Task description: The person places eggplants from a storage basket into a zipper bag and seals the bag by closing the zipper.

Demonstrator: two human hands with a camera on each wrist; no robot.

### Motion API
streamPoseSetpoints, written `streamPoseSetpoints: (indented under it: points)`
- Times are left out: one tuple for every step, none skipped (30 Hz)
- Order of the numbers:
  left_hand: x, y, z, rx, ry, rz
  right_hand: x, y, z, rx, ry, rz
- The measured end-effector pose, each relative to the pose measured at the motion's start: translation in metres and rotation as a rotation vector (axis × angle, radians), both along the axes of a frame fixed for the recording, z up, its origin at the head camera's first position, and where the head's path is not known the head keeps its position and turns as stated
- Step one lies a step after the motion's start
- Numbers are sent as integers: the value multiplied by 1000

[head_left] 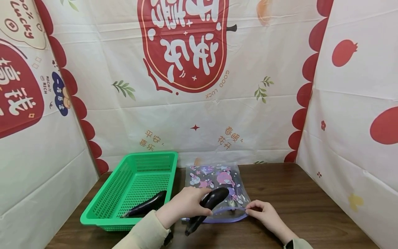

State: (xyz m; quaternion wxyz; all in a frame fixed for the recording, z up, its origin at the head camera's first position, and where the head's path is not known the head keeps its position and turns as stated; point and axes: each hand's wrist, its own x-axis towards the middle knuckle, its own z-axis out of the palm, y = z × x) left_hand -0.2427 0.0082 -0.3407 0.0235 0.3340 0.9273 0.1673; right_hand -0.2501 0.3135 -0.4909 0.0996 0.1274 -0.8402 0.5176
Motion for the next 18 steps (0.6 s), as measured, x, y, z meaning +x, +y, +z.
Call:
streamPoseSetpoints:
  points:
    - [0, 0, -1, 4, -6, 0, 0, 0, 0, 1, 1, 1]
    - [1, 1, -2, 8, -11, -1, 0, 0, 1, -1, 1, 2]
    - [1, 1, -3, 17, -19, -2, 0, 1, 1, -1, 1, 4]
    - [2, 1, -5, 21, -28, -1, 0, 1, 1, 0, 2, 6]
    - [3, 1, -6, 21, -35, -2, 0, 1, 0, 1, 2, 7]
    - [4, 1, -8, 20, -40, -6, 0, 1, 0, -1, 2, 8]
    - [4, 1, -9, 16, -37, -10, 0, 0, 0, 0, 6, 6]
    - [4, 1, -11, 11, -33, -12, 0, 0, -1, 1, 9, 3]
    - [4, 1, -13, 6, -29, -15, 0, 0, -1, 3, 11, 0]
    - [4, 2, -15, -1, -23, -17, 0, 0, -1, 3, 12, -3]
    - [4, 2, -17, -7, -17, -20, 0, 0, 0, 5, 13, -5]
    - [4, 3, -19, -11, -12, -22, -1, 0, 0, 4, 12, -8]
    - [4, 4, -21, -17, -3, -25, 0, 0, 0, 5, 10, -10]
    - [4, 4, -23, -21, 3, -29, 0, 0, 0, 4, 6, -12]
    - [4, 5, -25, -27, 8, -32, 0, 0, 1, 3, 3, -12]
    - [4, 6, -27, -30, 13, -37, 1, 0, 1, 3, 0, -11]
    - [4, 6, -29, -34, 21, -42, 1, -1, 2, 2, -3, -10]
    - [4, 7, -31, -37, 24, -45, 1, -1, 2, 1, -5, -10]
